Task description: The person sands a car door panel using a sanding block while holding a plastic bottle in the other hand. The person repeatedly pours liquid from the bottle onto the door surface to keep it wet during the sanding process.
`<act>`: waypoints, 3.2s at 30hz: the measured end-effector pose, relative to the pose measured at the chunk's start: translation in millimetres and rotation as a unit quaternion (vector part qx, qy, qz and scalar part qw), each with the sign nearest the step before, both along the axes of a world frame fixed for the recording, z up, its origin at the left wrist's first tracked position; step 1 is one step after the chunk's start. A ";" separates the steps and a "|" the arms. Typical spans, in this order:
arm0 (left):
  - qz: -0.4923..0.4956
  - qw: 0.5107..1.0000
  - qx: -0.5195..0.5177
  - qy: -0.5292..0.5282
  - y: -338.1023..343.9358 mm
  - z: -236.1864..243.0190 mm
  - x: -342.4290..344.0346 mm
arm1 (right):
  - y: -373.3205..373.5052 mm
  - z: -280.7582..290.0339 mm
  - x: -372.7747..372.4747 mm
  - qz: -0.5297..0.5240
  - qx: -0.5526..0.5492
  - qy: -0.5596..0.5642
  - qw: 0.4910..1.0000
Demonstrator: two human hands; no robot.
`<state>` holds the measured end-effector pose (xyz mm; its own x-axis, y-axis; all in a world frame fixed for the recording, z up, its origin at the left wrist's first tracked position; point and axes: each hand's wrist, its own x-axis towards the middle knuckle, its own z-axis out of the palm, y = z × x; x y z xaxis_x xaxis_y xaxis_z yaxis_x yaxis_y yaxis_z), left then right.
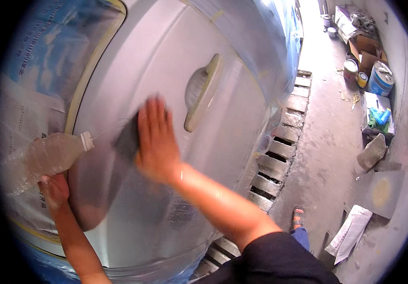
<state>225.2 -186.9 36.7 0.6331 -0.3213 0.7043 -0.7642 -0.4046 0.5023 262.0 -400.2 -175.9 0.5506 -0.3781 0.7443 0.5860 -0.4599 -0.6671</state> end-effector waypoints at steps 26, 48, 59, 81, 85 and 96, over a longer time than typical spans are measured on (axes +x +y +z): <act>0.026 0.998 0.050 0.027 -3.6 1.7 -1.6 | -62.9 27.9 64.5 -0.091 0.121 0.059 0.987; 0.002 0.999 0.046 0.002 16.4 -6.0 9.4 | -79.5 8.7 88.2 -0.091 0.045 0.042 0.994; -0.047 0.976 0.107 0.183 48.0 19.8 -5.6 | -85.8 14.6 77.0 -0.039 -0.017 0.024 0.999; 0.002 0.994 0.037 0.107 90.5 -28.9 3.1 | -30.6 6.0 50.4 -0.070 -0.027 -0.017 0.997; 0.005 0.996 0.011 0.088 100.6 -34.9 19.9 | 60.2 -40.9 -33.1 -0.002 -0.086 0.009 0.996; 0.087 0.990 -0.040 0.104 45.0 -10.0 38.3 | 86.2 -8.8 -39.2 -0.007 -0.067 0.075 0.995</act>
